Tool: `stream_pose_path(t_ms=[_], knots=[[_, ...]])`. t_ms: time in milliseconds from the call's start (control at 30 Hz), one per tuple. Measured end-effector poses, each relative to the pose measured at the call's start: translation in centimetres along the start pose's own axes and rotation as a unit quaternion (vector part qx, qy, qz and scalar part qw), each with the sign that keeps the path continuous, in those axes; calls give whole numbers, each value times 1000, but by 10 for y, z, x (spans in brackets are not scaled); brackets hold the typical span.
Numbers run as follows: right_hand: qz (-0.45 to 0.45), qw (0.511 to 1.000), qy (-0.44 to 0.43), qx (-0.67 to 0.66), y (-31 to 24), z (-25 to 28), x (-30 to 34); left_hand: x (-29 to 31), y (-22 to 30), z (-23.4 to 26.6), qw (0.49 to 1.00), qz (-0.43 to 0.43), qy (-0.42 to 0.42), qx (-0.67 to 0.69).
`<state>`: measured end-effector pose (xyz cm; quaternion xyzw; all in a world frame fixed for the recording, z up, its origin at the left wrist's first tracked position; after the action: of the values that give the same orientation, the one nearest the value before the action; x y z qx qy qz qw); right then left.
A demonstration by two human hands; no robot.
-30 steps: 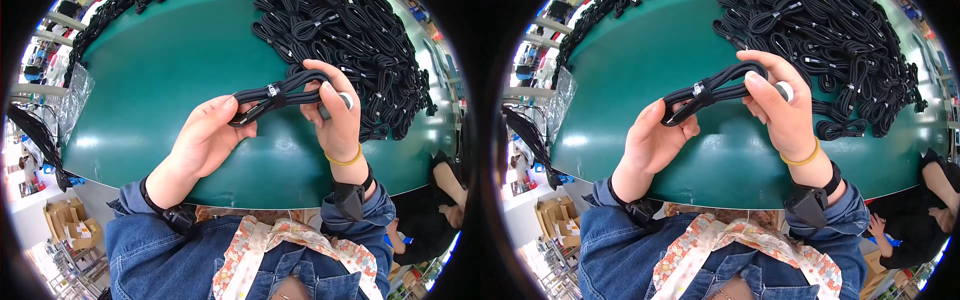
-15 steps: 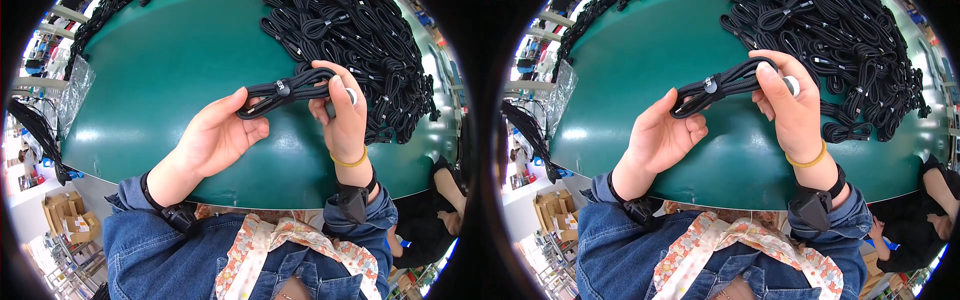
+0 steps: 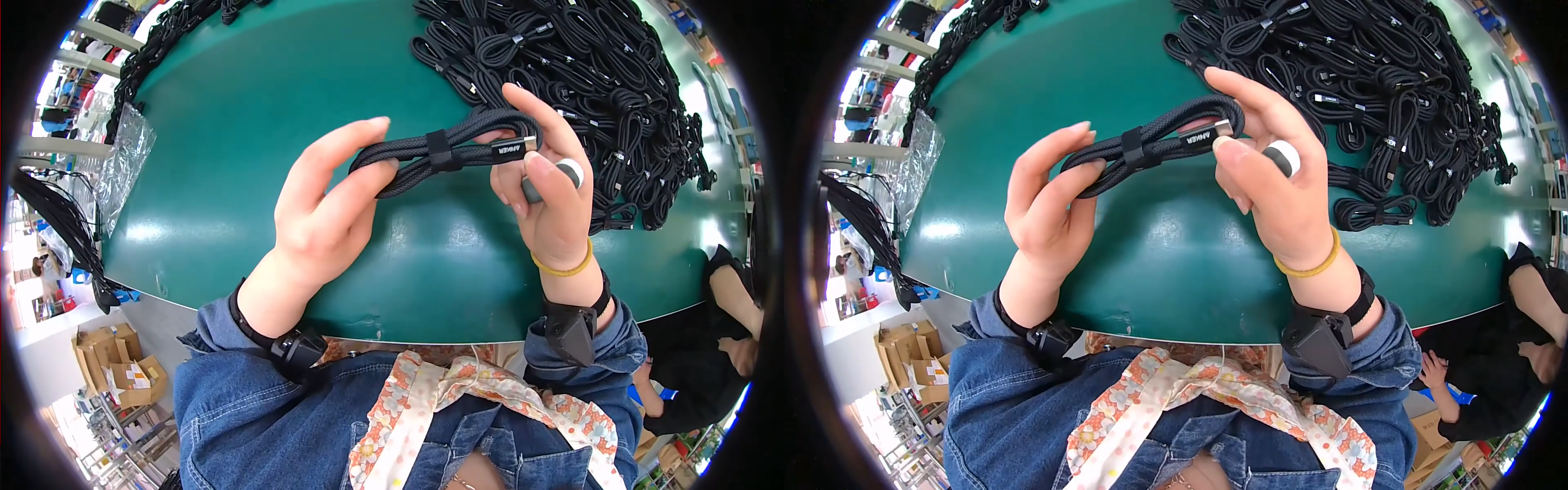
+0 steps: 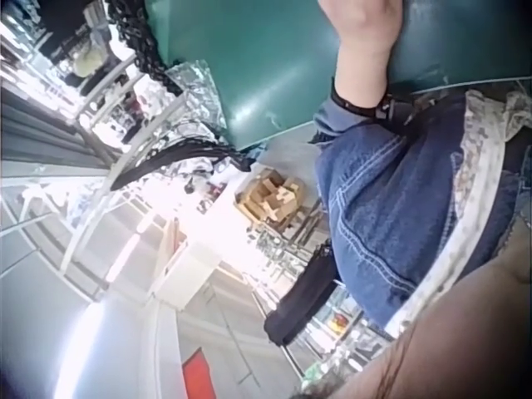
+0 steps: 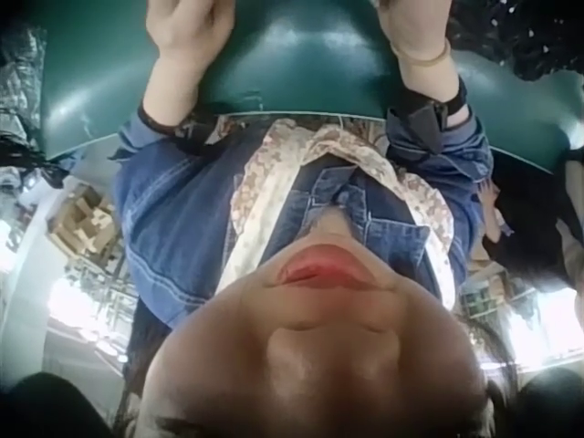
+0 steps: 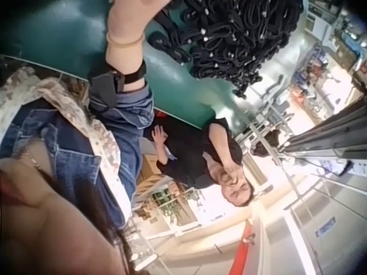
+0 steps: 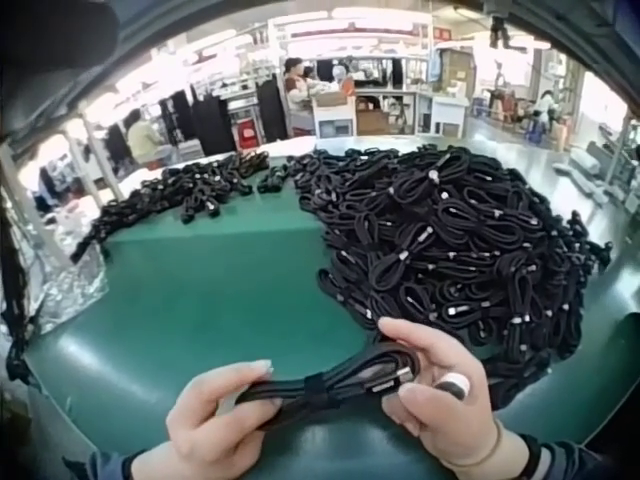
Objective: The person picks up a bundled cable, turns it over to inspect it, and places it back on the table. They then reach for more cables from a pile, repeating the process of handling and inspecting them one at a time.
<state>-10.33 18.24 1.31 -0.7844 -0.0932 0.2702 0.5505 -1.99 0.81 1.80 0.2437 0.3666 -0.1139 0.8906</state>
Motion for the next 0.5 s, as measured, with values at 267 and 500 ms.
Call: stream_pose_path(t_ms=[267,500], knots=[[-127,992,-19,-17,-8,-4,-4,4,-11,-2,938,113,-1,327],[-178,981,-7,-81,-28,20,-14,8,-30,-20,649,311,-65,691]])
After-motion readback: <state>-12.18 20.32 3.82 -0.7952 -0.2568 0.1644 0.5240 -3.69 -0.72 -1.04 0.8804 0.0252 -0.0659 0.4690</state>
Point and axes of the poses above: each hand's wrist, its own x-axis away from the middle knuckle, its own z-axis out of the back of the hand, y = z × x, the point moved 2 cm from there along -x, towards the middle knuckle, and after that the axes turned 8 degrees about z, right-handed, at the moved point
